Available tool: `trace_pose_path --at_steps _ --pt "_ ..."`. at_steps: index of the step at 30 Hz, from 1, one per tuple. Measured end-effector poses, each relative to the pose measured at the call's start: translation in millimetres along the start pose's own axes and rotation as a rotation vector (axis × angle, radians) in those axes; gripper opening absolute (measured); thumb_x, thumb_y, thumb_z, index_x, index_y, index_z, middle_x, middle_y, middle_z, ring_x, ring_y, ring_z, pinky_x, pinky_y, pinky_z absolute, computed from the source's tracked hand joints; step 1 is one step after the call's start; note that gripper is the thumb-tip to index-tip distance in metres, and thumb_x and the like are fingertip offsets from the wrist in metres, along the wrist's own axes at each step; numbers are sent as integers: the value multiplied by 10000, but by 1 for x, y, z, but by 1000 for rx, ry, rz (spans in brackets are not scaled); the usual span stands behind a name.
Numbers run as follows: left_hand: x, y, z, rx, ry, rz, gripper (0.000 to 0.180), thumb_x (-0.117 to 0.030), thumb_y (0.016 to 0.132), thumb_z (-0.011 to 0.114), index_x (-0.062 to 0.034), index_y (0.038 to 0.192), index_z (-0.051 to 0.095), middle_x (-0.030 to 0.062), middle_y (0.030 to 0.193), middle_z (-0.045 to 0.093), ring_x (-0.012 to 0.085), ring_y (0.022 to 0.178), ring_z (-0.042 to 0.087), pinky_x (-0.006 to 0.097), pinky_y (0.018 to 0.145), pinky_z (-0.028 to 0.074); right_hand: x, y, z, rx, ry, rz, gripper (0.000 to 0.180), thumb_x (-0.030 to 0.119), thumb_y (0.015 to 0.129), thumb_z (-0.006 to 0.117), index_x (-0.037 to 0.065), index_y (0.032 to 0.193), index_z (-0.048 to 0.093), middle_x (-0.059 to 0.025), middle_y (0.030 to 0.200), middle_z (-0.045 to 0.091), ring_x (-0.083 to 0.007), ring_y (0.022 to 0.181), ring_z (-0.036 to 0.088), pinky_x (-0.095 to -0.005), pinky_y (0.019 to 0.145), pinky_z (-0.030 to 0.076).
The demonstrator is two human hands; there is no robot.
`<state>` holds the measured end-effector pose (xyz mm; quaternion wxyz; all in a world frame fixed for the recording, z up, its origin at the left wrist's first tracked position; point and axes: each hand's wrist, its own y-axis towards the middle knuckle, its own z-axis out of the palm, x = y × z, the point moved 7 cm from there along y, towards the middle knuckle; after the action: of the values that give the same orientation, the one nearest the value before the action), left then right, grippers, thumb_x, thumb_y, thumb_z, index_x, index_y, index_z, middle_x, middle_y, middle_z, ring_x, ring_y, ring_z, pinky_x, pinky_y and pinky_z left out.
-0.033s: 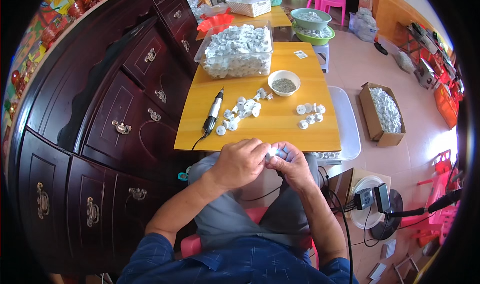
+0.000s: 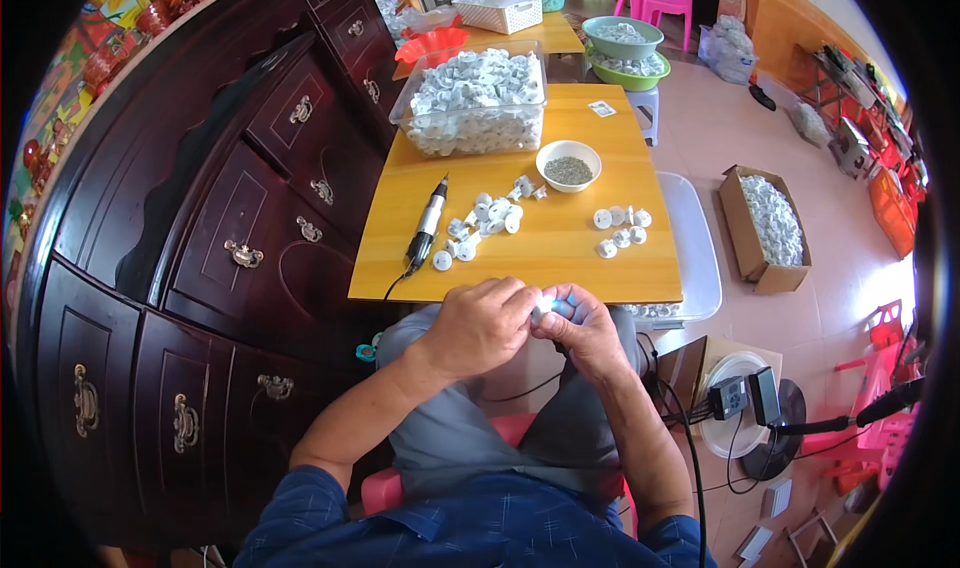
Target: Assemble small white plastic components using an electric screwdriver and glue.
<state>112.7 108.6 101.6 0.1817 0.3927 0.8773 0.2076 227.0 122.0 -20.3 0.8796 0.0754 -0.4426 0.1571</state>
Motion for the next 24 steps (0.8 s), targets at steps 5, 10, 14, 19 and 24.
trace_pose_path --at_steps 5,10,14,19,24 --pt "3 -6 5 -7 16 31 236 -50 704 685 -45 935 642 75 797 624 259 664 653 359 575 530 -3 -1 4 5 -8 3 286 97 877 734 18 1103 578 -37 996 646 -106 912 609 -265 843 509" --pt "4 -6 5 -16 -10 68 232 -50 709 681 -36 937 636 78 797 629 264 651 651 361 566 530 -2 -2 8 -8 7 -30 261 89 882 726 26 1088 578 -40 1003 649 -104 912 611 -267 848 510" --pt "2 2 -3 -80 -79 -32 411 -27 717 694 -21 1120 614 109 851 641 281 717 654 367 622 533 -2 0 8 -11 136 -46 265 80 889 713 35 1106 568 -52 1021 654 -120 931 627 -275 860 516" --pt "-9 1 -5 -134 -128 -29 649 5 712 720 -14 1325 509 106 880 628 282 768 627 376 670 520 4 0 15 16 305 -66 271 87 896 702 53 1118 549 -60 1068 663 -141 990 640 -288 880 525" --pt "-11 -6 4 -203 -84 49 799 6 688 725 -16 1424 414 75 868 583 247 774 590 377 657 515 -3 0 12 21 340 -53 254 120 904 697 58 1104 554 -52 1069 647 -143 988 628 -303 894 517"
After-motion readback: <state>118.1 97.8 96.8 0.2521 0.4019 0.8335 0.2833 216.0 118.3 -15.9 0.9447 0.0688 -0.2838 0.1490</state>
